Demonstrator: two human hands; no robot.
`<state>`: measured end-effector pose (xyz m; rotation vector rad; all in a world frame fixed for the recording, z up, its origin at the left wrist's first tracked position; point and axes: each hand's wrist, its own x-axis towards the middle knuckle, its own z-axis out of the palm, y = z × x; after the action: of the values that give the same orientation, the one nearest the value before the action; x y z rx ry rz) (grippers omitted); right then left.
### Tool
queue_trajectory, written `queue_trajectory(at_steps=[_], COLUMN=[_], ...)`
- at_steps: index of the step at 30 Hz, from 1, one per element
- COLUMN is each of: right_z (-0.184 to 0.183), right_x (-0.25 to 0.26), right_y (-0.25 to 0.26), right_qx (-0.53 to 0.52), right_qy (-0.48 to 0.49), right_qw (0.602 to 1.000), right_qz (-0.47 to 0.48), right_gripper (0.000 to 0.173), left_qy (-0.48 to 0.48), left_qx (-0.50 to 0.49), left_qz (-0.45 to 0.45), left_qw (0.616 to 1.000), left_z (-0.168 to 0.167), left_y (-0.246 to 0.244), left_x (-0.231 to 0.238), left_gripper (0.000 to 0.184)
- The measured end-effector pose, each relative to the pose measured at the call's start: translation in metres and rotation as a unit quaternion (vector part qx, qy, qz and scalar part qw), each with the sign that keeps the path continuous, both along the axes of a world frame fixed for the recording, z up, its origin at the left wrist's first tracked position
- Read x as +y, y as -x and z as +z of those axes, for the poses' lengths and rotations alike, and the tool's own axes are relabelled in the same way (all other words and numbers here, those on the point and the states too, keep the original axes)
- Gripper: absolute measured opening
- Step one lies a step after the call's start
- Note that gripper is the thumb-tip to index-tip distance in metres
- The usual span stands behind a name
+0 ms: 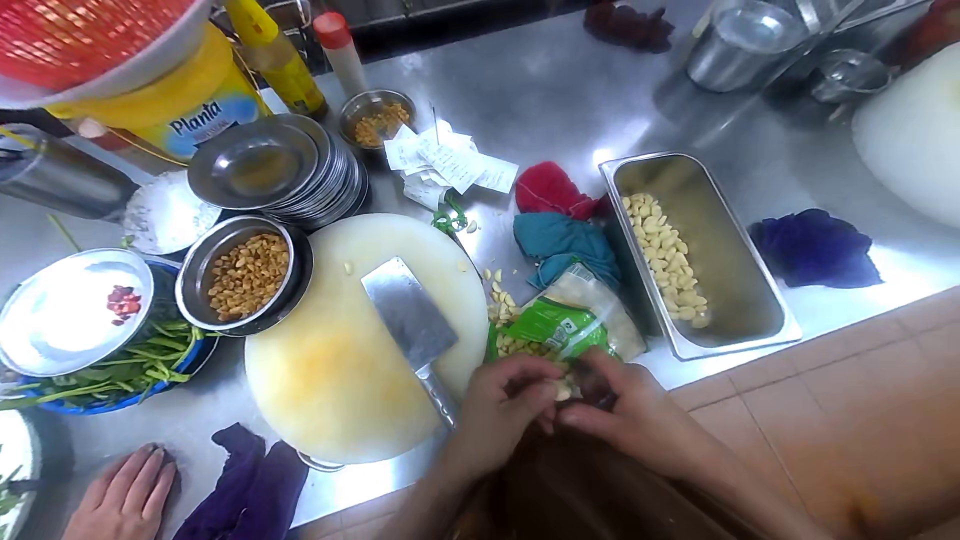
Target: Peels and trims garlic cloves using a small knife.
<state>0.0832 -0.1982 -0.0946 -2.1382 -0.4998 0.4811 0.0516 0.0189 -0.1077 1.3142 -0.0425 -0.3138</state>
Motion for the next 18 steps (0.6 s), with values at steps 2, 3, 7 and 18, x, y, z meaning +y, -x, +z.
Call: queue_trajectory(at_steps=[2,3,7,18], right_z=[0.007,0.01,0.017,0.011], right_x=[0.003,0.004,0.011,0.012], right_y=[0.001,0.001,-0.003,-0.007], right_qx=[-0.012,-0.016,-0.005,-0.036], right_qy=[-0.004,-0.012,-0.017,-0.015], right_qw=[1.0,0.999,0.998,0.996], right_qz=[0.026,0.039,0.061,0.076], right_gripper=[0.058,0.059,0.062,0.058], left_qy=[0.038,0.057,0.12,0.075], left_qx=[-0.001,-0.005,-0.018,-0.042], left_qz=[-0.003,-0.007,-0.025,-0.015], left_qw=[0.999,0.998,0.992,0.996], left_z=[0.004,0.005,0.001,0.002], left_y=[0.0,0.0,-0.001,-0.004], left_x=[-0.001,-0.002,-0.004,-0.006], left_gripper=[0.018,0.017,0.019,0.019])
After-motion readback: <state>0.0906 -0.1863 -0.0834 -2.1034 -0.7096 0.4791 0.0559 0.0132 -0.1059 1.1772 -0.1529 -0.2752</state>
